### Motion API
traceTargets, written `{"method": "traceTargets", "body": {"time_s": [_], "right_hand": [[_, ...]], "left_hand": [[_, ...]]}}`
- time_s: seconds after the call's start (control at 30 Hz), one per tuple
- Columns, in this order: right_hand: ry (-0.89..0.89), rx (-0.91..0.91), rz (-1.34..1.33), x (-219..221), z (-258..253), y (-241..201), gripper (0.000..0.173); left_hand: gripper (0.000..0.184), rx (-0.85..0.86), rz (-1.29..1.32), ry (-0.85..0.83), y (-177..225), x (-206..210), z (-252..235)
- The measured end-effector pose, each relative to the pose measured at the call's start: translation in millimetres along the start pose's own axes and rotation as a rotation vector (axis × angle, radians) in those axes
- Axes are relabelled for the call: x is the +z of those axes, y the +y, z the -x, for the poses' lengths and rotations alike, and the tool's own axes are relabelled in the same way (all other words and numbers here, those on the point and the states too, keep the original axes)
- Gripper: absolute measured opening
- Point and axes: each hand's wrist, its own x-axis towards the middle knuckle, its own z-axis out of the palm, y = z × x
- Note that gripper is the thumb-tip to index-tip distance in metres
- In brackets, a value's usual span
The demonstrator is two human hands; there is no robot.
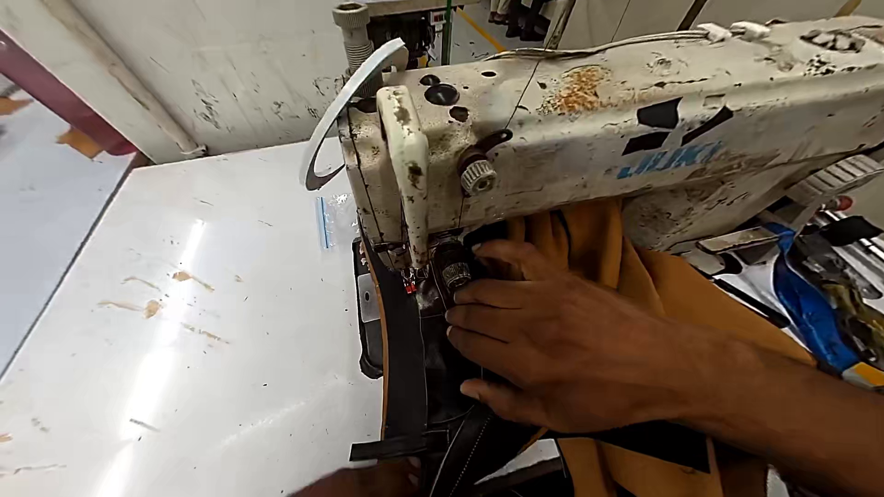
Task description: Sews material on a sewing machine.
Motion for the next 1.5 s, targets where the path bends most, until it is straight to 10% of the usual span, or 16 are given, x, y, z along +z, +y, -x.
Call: {"method": "traceTargets", "body": {"time_s": [0.13,0.3,0.57,1.5], "right_hand": [[-0.120,0.007,-0.003,-3,-4,9,0.066],[-0.154,0.011,-0.007,11,-8,10,0.072],[-0.198,0.016,-0.013,38,-2,4,0.082],[0.107,0.093,-0.014,79,6,-2,0.041]], "left_hand": [[0.033,-0.099,-0.290,0.205,-5,-28,-68],[0.064,-0.247,-0.455,0.306,-36,10,-113],[0.049,-0.348,-0.270,0.307,-37,5,-103],[0.035,-0.267,-0.123,0.336,-48,8,-96]]}}
